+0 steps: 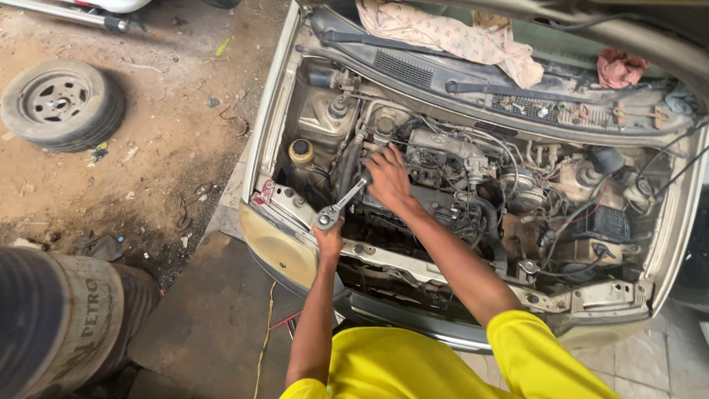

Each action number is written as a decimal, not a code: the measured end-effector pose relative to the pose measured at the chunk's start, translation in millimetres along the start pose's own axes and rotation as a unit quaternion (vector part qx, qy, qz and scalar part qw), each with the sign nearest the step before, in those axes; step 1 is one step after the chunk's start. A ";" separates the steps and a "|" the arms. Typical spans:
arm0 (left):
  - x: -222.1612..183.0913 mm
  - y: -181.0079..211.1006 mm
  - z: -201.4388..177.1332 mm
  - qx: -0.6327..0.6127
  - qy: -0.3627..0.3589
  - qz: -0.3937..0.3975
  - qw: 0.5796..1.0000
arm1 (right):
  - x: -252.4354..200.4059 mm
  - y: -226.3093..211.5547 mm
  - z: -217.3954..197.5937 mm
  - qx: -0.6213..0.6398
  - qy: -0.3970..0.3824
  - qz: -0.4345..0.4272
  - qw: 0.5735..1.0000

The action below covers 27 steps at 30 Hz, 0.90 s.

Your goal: The person uses a ratchet with various extensions and a screwdriver to loosen and remove bolts from components in a car engine bay, handling wires and reaching around parts of the engine.

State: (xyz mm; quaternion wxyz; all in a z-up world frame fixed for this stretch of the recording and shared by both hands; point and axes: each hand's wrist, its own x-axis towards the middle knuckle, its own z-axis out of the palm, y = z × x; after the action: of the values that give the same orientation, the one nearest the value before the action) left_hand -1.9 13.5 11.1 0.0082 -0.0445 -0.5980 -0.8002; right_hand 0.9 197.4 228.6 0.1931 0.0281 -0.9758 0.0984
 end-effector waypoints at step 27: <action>-16.0 66.2 45.3 0.154 0.037 0.024 0.987 | -178.4 -62.1 -70.6 0.027 -0.245 0.233 0.941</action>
State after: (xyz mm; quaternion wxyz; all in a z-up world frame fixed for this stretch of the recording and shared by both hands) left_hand 21.2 37.4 85.8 0.0565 -0.0272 -0.7122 -0.6992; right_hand 197.7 153.9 235.6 -0.0806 -0.1719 -0.9692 0.1571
